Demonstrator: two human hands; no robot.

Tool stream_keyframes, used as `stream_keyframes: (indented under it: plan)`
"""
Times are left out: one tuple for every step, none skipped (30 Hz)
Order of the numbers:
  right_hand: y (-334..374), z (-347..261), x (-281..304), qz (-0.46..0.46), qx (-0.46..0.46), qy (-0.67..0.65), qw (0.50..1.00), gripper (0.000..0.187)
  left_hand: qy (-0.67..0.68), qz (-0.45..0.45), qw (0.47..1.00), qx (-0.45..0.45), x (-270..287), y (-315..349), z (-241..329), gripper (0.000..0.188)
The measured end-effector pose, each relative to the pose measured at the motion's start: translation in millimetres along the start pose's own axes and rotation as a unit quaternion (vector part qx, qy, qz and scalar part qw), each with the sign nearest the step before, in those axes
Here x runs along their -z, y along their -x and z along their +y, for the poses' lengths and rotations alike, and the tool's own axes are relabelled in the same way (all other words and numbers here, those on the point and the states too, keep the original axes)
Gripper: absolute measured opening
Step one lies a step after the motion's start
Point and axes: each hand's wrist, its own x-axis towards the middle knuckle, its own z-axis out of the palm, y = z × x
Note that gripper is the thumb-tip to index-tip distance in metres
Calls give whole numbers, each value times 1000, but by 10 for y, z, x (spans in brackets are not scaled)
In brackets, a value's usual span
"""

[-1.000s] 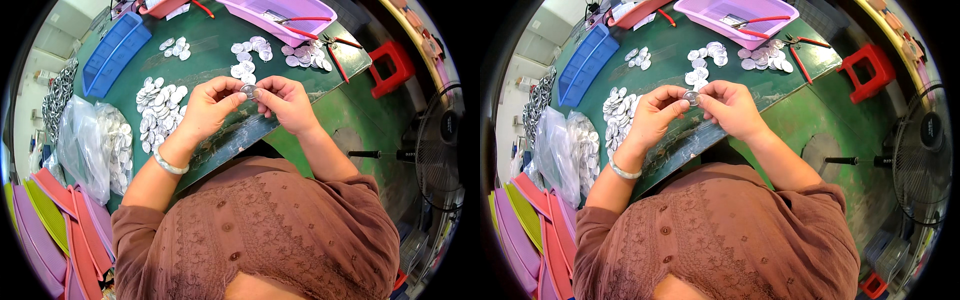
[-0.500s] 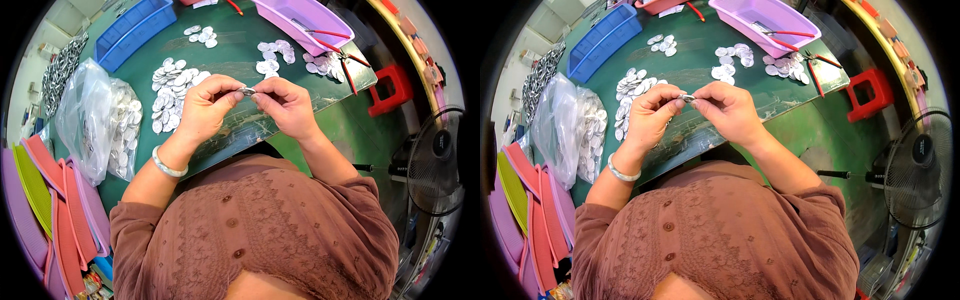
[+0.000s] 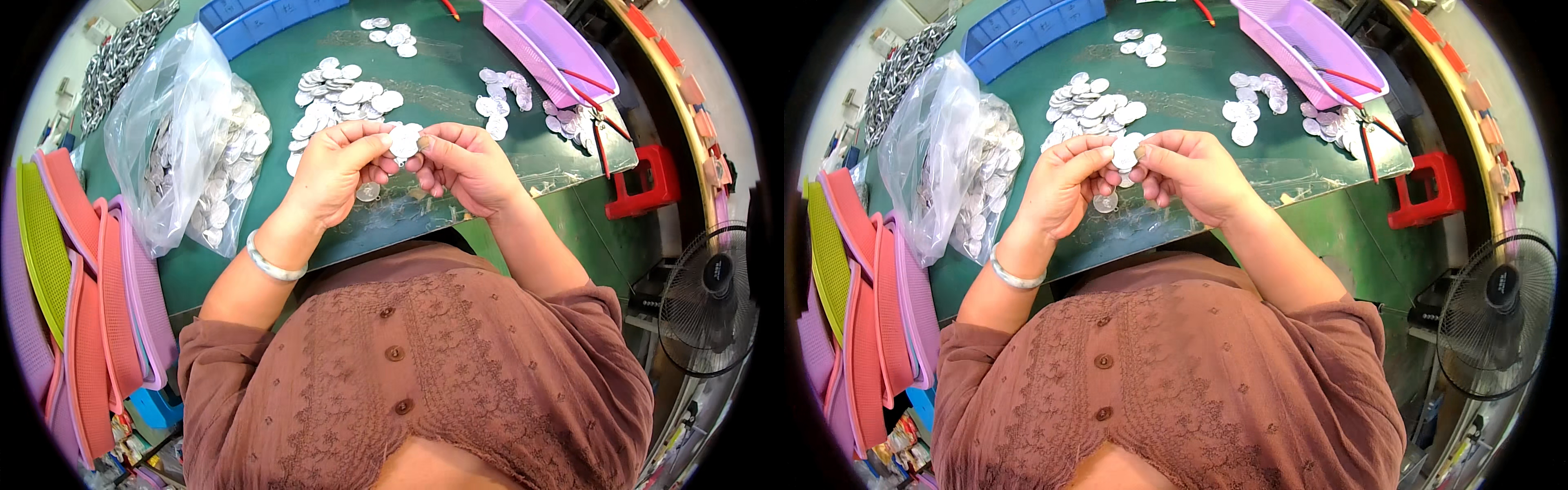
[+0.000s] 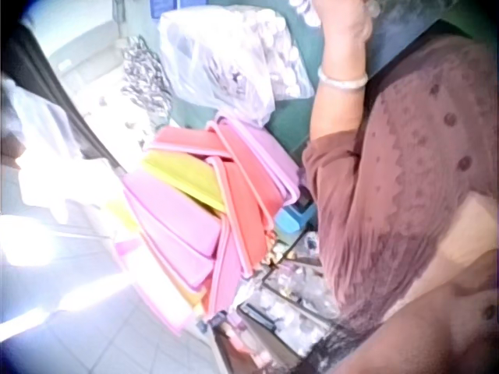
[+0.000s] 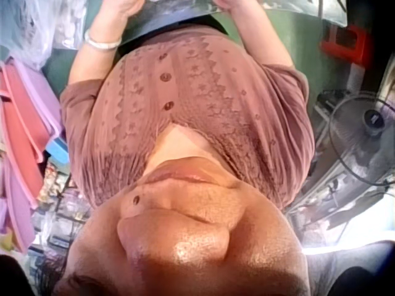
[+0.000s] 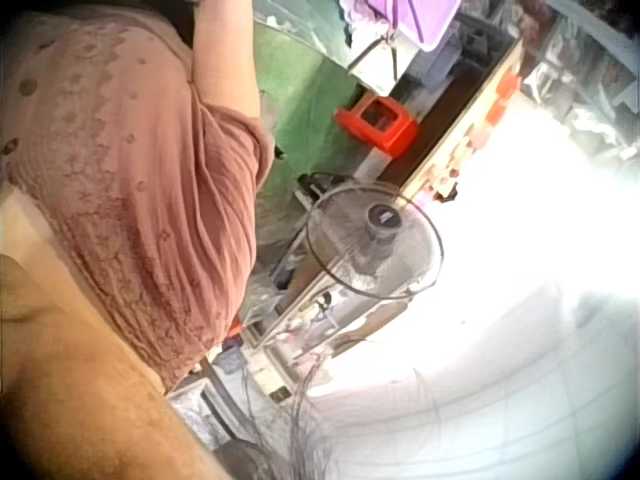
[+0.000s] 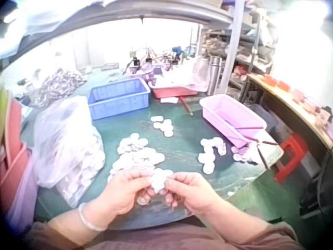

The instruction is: The person sorts small, round, silver-colored metal discs from a plastic bag onto a green table. They handle the discs by hand, picking them up, separating them, and stacking them into piles.

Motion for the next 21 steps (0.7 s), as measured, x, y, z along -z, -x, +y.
stream_keyframes:
  plan:
    - [-16,14,-6,-5,-5,-7,1000,16,6,7,1000,6,26,5,1,15]
    - [-31,24,-10,-1,-5,-6,1000,16,12,15,1000,13,51,10,1,15]
    - [-46,33,-14,2,-6,-5,1000,15,17,23,999,19,71,19,1,15]
    - [-57,41,-20,5,-6,-4,1000,15,20,26,999,21,85,28,-1,15]
    - [-63,49,-31,6,-8,2,1000,14,23,30,999,23,96,38,-4,15]
    - [-69,52,-39,8,-8,6,1000,14,25,33,999,25,103,43,-5,15]
    - [-73,56,-46,10,-8,11,1000,13,28,33,999,26,107,51,-8,15]
    - [-79,63,-47,9,-9,14,1000,13,31,33,999,27,110,59,-11,15]
    - [-87,70,-49,8,-9,17,1000,13,33,33,999,28,114,65,-11,15]
    - [-93,77,-50,7,-9,19,1000,13,32,34,998,28,120,68,-15,15]
    - [-97,85,-50,7,-8,20,1000,13,31,35,998,29,126,69,-22,15]
    - [-102,93,-50,7,-6,20,1000,13,29,36,998,29,130,69,-25,16]
    - [-106,101,-49,7,-4,21,1000,13,28,36,999,29,131,68,-27,16]
    - [-111,112,-45,9,1,28,1000,13,27,35,999,28,130,67,-30,16]
    - [-112,122,-46,9,7,35,999,13,26,35,999,27,128,74,-30,16]
    - [-112,127,-49,10,13,42,999,14,25,35,999,25,126,79,-33,16]
    - [-108,127,-55,12,18,53,998,14,25,35,999,23,125,83,-38,16]
    - [-107,130,-58,15,22,63,998,14,24,36,999,22,128,80,-44,16]
    - [-106,132,-61,18,26,72,997,14,24,36,999,21,130,76,-50,16]
    - [-104,131,-66,21,30,81,996,15,24,36,999,20,132,73,-56,15]
    - [-99,130,-69,24,35,89,995,15,24,36,999,20,130,69,-60,15]
